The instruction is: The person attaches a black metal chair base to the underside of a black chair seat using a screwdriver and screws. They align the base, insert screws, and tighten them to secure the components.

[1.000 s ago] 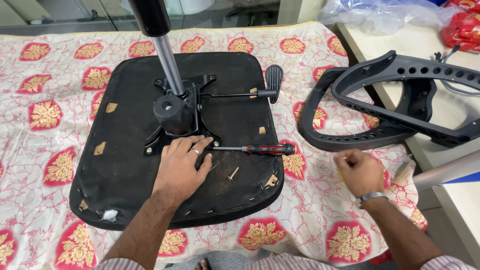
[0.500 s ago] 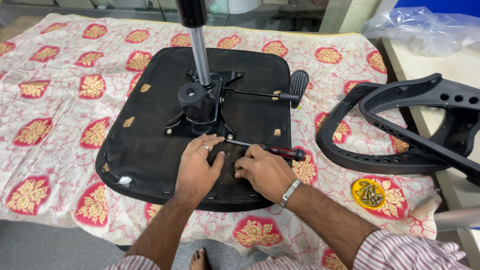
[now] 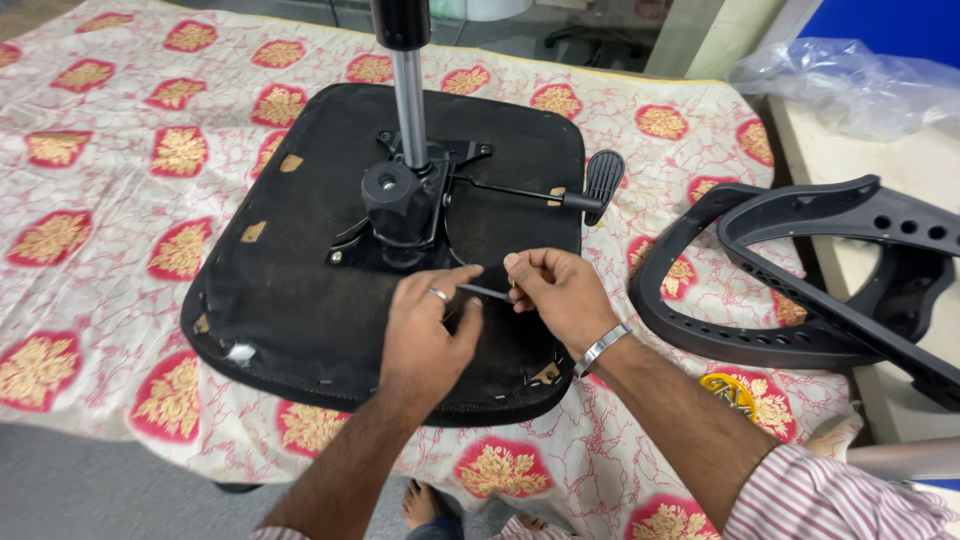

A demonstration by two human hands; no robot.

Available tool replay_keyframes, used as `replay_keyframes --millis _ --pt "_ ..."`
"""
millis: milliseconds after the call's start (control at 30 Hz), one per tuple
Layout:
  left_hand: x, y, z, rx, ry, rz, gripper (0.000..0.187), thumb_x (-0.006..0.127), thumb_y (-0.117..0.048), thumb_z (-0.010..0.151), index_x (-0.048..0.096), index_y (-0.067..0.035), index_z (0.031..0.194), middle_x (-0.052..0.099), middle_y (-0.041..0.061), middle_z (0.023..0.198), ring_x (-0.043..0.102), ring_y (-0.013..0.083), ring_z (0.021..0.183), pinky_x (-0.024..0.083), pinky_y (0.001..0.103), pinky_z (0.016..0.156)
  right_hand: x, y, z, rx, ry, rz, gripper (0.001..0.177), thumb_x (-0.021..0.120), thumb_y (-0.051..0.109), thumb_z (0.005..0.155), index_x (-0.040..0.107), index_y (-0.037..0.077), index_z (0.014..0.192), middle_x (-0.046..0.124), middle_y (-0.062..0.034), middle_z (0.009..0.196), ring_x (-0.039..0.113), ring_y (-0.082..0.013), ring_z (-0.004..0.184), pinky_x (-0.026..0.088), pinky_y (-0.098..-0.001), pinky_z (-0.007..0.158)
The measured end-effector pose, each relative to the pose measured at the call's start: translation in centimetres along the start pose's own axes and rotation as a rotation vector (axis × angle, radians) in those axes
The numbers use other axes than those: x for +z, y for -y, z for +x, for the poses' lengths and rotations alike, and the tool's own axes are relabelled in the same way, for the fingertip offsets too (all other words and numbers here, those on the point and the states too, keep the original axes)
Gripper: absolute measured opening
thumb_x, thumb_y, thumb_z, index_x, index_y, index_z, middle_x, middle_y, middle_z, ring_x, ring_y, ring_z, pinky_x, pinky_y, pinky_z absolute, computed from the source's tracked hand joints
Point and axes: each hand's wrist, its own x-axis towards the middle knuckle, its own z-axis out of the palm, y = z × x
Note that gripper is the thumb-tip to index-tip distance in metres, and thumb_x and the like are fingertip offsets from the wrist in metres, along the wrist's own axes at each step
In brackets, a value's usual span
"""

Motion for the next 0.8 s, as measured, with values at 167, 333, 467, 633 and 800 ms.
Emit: replay_keyframes --millis 167,333,467,633,800 --pt "-0.7 3.5 3.2 0.140 0.004 0.135 0.029 0.071 -0.009 0.090 0.072 -0.009 0.119 0.069 0.007 0.111 0.064 0.0284 0.108 0.050 0.043 0.097 -1.6 3.1 2.3 -0.034 -0.065 0.005 0.033 0.075 0.010 0.089 0.060 0.005 0.118 0.071 -0.0068 0.079 0.066 -0.0109 0.066 0.056 -0.0240 0.058" --pt "0.5 5.1 3.7 0.176 0.187 0.162 0.026 0.071 -0.020 0.089 0.075 -0.011 0.113 0.069 0.005 0.105 0.062 0.0256 0.101 0.045 0.044 0.090 -2.2 4.8 5.2 -0.051 -0.176 -0.083 0.031 0.076 0.008 0.089 0.068 -0.004 0.117 0.076 -0.0069 0.087 0.069 -0.0101 0.073 0.056 -0.0224 0.062" --pt "0.8 5.3 3.6 0.148 0.215 0.195 0.017 0.071 -0.023 0.090 0.078 -0.013 0.103 0.068 0.001 0.101 0.061 0.0234 0.101 0.044 0.043 0.090 -3.2 4.9 8.2 -0.130 -0.179 -0.088 0.031 0.076 0.005 0.089 0.066 -0.006 0.116 0.078 -0.0109 0.090 0.073 -0.0119 0.075 0.061 -0.0229 0.066" --pt "0.9 5.1 3.4 0.120 0.160 0.211 0.016 0.071 -0.024 0.092 0.077 -0.012 0.101 0.067 0.001 0.103 0.061 0.0237 0.103 0.045 0.042 0.091 -4.0 4.8 13.2 -0.208 -0.140 -0.213 0.023 0.076 0.006 0.090 0.069 -0.005 0.109 0.079 -0.0103 0.090 0.074 -0.0119 0.073 0.062 -0.0234 0.065" --pt "1.1 4.4 3.5 0.038 0.045 0.317 0.016 0.073 -0.023 0.091 0.077 -0.011 0.101 0.067 0.003 0.104 0.060 0.0243 0.103 0.046 0.041 0.088 -4.1 4.0 18.5 -0.387 -0.083 -0.400 0.018 0.075 0.004 0.091 0.072 -0.004 0.107 0.079 -0.0095 0.091 0.075 -0.0104 0.077 0.062 -0.0231 0.068"
